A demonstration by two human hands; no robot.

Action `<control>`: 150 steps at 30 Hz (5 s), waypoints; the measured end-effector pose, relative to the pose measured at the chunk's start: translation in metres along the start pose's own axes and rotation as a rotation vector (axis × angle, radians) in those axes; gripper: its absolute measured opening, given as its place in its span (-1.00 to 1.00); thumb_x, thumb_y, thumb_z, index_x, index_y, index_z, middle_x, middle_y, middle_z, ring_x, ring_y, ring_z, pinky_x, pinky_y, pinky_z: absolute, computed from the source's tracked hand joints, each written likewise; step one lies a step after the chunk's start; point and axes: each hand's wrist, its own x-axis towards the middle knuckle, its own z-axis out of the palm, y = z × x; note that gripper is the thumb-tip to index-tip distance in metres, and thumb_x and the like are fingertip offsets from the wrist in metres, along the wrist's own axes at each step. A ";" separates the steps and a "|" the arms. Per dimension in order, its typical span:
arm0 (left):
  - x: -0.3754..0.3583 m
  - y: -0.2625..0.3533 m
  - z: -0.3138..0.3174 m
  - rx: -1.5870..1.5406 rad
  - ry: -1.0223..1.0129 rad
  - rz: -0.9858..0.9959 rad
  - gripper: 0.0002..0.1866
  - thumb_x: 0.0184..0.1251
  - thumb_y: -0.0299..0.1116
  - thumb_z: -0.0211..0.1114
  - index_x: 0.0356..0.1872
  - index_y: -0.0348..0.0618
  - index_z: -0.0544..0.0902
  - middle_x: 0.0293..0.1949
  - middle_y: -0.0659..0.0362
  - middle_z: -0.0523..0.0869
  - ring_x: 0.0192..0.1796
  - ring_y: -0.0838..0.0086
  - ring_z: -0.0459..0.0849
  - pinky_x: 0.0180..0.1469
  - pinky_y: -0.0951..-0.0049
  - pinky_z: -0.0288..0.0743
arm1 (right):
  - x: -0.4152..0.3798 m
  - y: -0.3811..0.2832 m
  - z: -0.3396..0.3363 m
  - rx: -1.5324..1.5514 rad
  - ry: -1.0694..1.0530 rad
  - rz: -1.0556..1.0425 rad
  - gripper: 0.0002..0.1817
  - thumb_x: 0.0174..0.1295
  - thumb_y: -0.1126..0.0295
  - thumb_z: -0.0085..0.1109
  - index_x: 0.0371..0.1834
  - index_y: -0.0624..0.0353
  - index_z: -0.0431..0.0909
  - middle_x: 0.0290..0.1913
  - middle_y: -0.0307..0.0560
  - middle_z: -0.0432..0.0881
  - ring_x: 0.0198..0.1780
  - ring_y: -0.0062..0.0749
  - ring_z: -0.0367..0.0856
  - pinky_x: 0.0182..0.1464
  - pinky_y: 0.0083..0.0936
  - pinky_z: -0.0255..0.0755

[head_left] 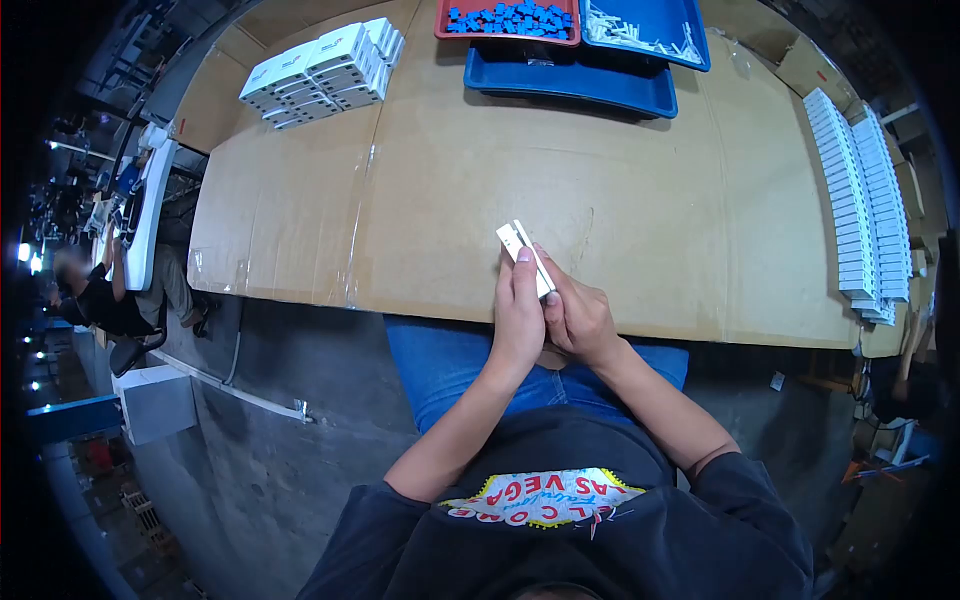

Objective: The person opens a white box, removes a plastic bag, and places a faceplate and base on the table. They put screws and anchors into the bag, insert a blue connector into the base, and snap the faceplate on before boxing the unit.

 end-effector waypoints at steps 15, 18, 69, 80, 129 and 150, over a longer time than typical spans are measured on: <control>-0.005 -0.008 -0.001 -0.003 0.014 -0.011 -0.52 0.77 0.04 -0.08 0.12 -0.22 0.53 -0.14 0.18 0.60 -0.08 0.55 0.53 -0.02 0.45 0.43 | -0.009 0.002 0.003 -0.006 -0.003 0.000 -0.47 0.49 0.51 0.05 0.48 0.56 0.39 0.26 0.45 0.67 -0.08 0.07 0.86 -0.12 -0.25 0.74; -0.001 -0.007 0.002 -0.035 0.031 -0.012 -0.50 0.73 0.16 -0.04 -0.15 -0.10 0.56 -0.33 0.33 0.58 -0.32 0.70 0.50 -0.39 0.57 0.36 | -0.009 0.004 -0.001 0.017 -0.055 0.061 -0.48 0.51 0.50 0.04 0.48 0.54 0.39 0.30 0.43 0.65 0.00 0.11 0.83 -0.05 -0.25 0.74; -0.012 0.031 0.010 -0.190 -0.175 0.419 0.03 0.59 0.43 -0.03 0.71 -0.20 -0.04 0.44 -0.03 0.42 0.51 0.27 0.38 0.56 0.26 0.20 | 0.022 -0.046 -0.018 0.370 0.075 0.136 -0.45 0.59 0.37 0.10 0.54 0.44 0.40 0.57 0.47 0.35 0.61 0.24 0.36 0.53 -0.16 0.35; -0.016 0.038 -0.004 -0.290 -0.227 0.490 -0.17 0.43 0.22 0.08 0.48 -0.25 0.26 0.40 -0.15 0.42 0.42 0.11 0.46 0.50 0.10 0.30 | 0.015 -0.007 -0.017 1.269 -0.123 1.055 -0.55 0.71 0.15 0.00 0.41 0.26 0.51 0.28 -0.11 0.65 0.27 -0.44 0.65 0.32 -0.38 0.55; -0.026 0.026 -0.014 0.295 -0.014 0.896 0.10 0.33 0.57 0.16 0.40 -0.42 0.39 0.28 -0.22 0.50 0.29 -0.05 0.57 0.35 0.03 0.49 | 0.027 -0.106 -0.022 0.957 0.121 0.721 -0.41 0.62 0.30 0.17 0.57 0.35 0.26 0.45 0.11 0.50 0.46 -0.33 0.51 0.47 -0.40 0.42; 0.000 -0.005 -0.009 0.037 0.005 0.815 0.16 0.29 0.69 -0.04 0.35 -0.40 0.42 0.22 -0.08 0.50 0.25 0.22 0.56 0.35 0.18 0.43 | 0.023 -0.081 -0.010 0.677 0.056 0.525 -0.50 0.72 0.31 -0.09 0.54 0.45 0.40 0.49 0.23 0.51 0.44 -0.21 0.54 0.44 -0.39 0.39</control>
